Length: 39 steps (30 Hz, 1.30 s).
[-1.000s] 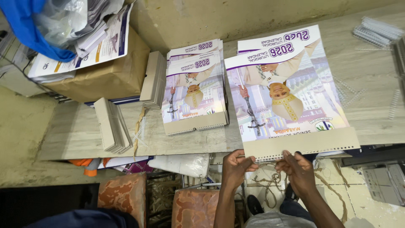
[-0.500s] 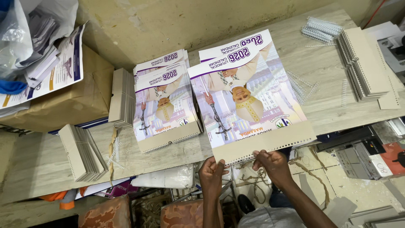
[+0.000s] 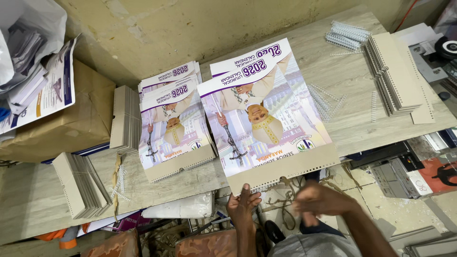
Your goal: The person assembles wall calendars by inserting metal spiral rings into the punched holes of stacked calendar pages. They repeatedly pick up a ring, thread it through the holes, and close it to bind the pages, then place the finished calendar on a growing stack.
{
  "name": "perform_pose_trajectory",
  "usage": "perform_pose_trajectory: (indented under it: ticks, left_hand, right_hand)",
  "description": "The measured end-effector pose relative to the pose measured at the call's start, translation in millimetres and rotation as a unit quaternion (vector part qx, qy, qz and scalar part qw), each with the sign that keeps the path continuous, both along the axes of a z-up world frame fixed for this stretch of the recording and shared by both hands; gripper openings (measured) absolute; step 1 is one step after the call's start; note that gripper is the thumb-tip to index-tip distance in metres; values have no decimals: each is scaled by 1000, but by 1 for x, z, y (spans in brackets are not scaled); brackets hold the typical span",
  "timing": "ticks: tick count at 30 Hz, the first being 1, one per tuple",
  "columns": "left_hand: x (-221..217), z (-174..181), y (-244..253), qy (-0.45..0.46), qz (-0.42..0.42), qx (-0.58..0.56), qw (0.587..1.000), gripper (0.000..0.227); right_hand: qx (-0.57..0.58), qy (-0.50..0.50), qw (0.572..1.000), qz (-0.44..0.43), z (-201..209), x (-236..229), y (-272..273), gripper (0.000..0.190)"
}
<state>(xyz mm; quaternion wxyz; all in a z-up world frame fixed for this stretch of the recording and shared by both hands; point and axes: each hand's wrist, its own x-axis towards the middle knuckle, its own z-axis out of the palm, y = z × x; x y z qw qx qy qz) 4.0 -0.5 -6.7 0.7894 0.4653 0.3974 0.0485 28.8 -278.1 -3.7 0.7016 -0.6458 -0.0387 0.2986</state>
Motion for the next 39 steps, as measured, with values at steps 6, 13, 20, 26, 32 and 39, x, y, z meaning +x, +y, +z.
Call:
perform_pose_trajectory:
  ticks: [6,13,20,26,32,39]
  left_hand:
    - [-7,-43,18,-53,35,-109,992,42]
    - [-12,-48,28,-120,85,-195,970,71]
    - [5,-19,-2,-63,80,-122,987,57]
    - [17,20,-53,-56,-219,-106,968,60]
    - [18,14,-60,13,-236,-116,965,87]
    - [21,15,-56,-14,-286,-106,952,63]
  right_hand:
    - [-473,-76,808,-343,-6,115,-151,35]
    - [-724,-73,612,-309,-119,194,-217,36]
    - [-352,-142,804,-458,-4,126,-177,46]
    - [-137,-19,916,-376,80,15,-46,19]
    - [-45,-49,975,-211,64,-7,42,25]
    - [-146,-45,952,-264,75,-10,56,27]
